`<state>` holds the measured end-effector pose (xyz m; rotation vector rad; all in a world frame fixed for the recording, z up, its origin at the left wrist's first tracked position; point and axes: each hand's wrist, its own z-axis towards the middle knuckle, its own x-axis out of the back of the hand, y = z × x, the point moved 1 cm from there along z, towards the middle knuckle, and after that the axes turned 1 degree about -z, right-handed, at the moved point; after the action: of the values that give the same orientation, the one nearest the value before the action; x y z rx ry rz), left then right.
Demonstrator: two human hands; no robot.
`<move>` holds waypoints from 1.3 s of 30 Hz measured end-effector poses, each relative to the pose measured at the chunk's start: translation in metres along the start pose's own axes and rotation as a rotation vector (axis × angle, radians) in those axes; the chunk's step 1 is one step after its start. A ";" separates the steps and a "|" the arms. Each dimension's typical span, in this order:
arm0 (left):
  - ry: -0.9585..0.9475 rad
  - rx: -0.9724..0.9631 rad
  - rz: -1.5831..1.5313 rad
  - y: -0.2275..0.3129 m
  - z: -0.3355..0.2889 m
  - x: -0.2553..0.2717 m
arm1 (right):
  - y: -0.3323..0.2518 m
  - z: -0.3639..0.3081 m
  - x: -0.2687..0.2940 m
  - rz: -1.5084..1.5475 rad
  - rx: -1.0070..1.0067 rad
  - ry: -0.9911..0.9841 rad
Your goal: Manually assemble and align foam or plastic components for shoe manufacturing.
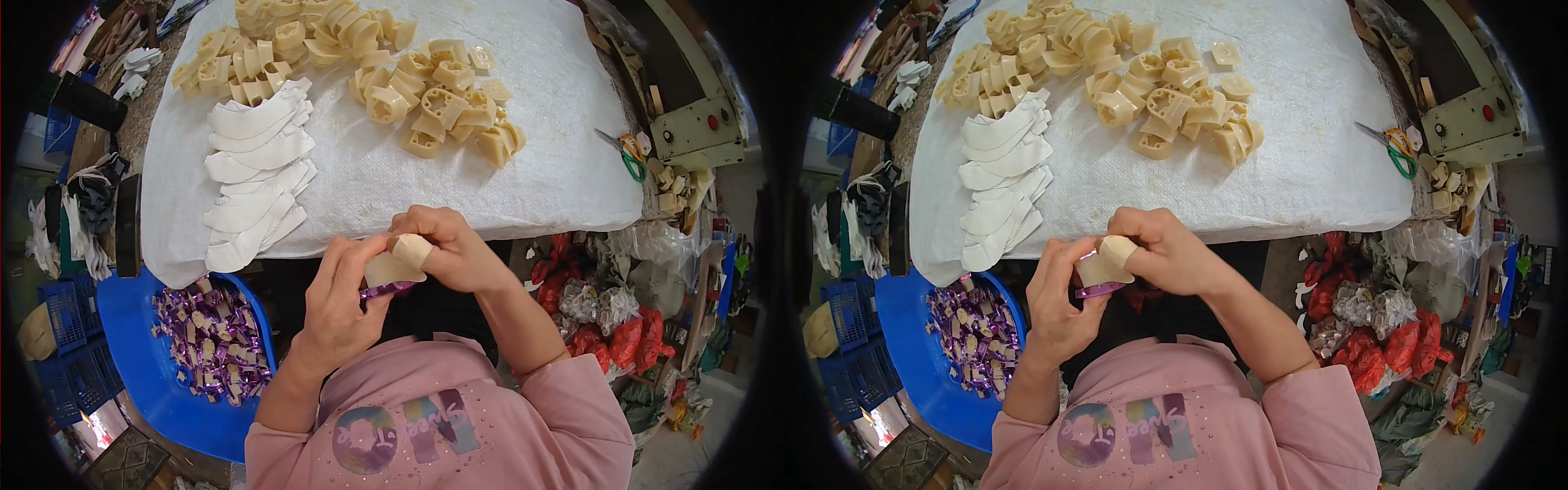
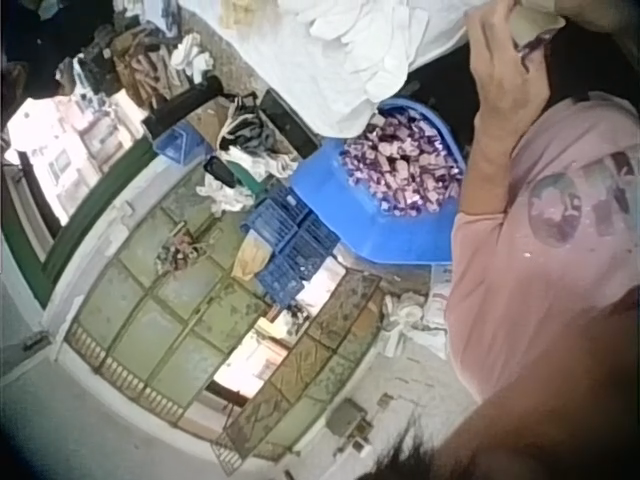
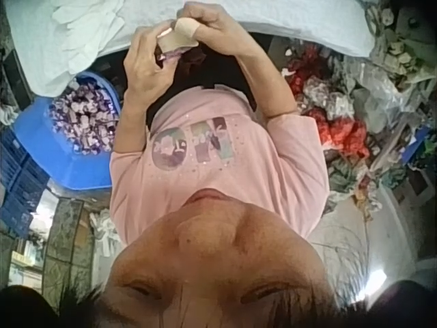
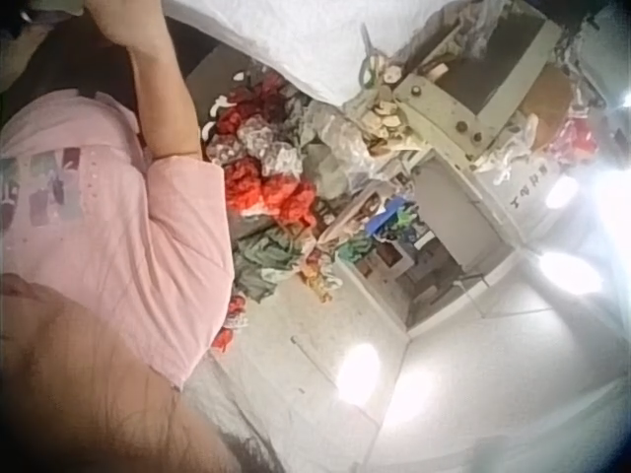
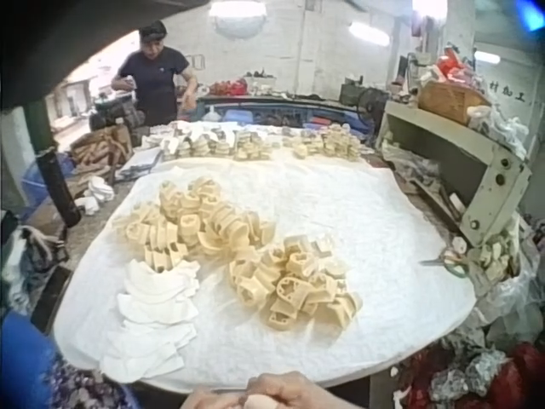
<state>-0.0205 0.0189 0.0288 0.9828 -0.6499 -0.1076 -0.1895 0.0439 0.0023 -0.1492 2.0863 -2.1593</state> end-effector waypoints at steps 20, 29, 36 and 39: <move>0.253 -0.061 0.196 -0.012 -0.002 -0.027 | 0.022 -0.011 -0.021 -0.034 0.113 0.234; 0.313 -0.084 0.322 -0.012 -0.005 -0.031 | 0.004 -0.015 -0.037 -0.126 0.031 0.324; -0.106 0.529 -0.916 -0.017 -0.002 -0.009 | 0.006 -0.011 -0.014 0.092 0.017 0.180; -0.174 0.537 -1.014 -0.019 -0.008 -0.014 | 0.004 -0.008 -0.013 -0.040 0.030 0.161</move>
<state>-0.0236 0.0190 0.0041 1.7702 -0.2758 -0.9574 -0.1775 0.0543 -0.0013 -0.0139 2.1502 -2.2953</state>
